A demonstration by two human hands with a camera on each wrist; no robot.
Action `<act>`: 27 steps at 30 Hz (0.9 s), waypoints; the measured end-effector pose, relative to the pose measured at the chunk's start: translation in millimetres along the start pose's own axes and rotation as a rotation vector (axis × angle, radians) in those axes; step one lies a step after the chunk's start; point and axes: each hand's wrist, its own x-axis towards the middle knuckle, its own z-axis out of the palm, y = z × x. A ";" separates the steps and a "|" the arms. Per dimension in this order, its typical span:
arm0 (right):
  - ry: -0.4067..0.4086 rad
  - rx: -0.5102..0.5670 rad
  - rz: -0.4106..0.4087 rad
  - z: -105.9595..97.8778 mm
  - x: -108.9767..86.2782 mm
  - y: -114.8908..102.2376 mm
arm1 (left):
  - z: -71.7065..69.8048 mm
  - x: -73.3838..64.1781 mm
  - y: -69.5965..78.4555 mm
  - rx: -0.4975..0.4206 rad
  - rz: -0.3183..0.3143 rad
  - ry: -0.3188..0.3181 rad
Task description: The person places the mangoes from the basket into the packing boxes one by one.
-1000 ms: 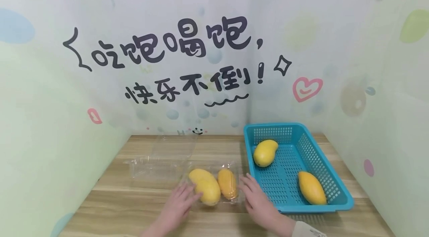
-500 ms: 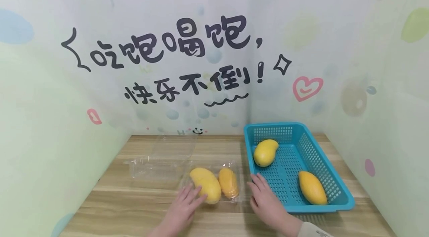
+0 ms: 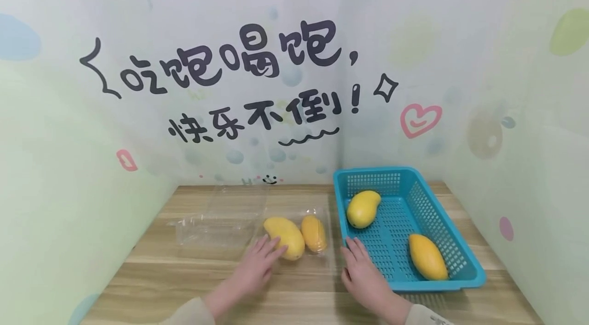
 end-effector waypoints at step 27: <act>-0.080 -0.011 0.071 1.5 2.9 0.5 | 0.3 98.3 -40.5 -0.100 -0.212 -0.434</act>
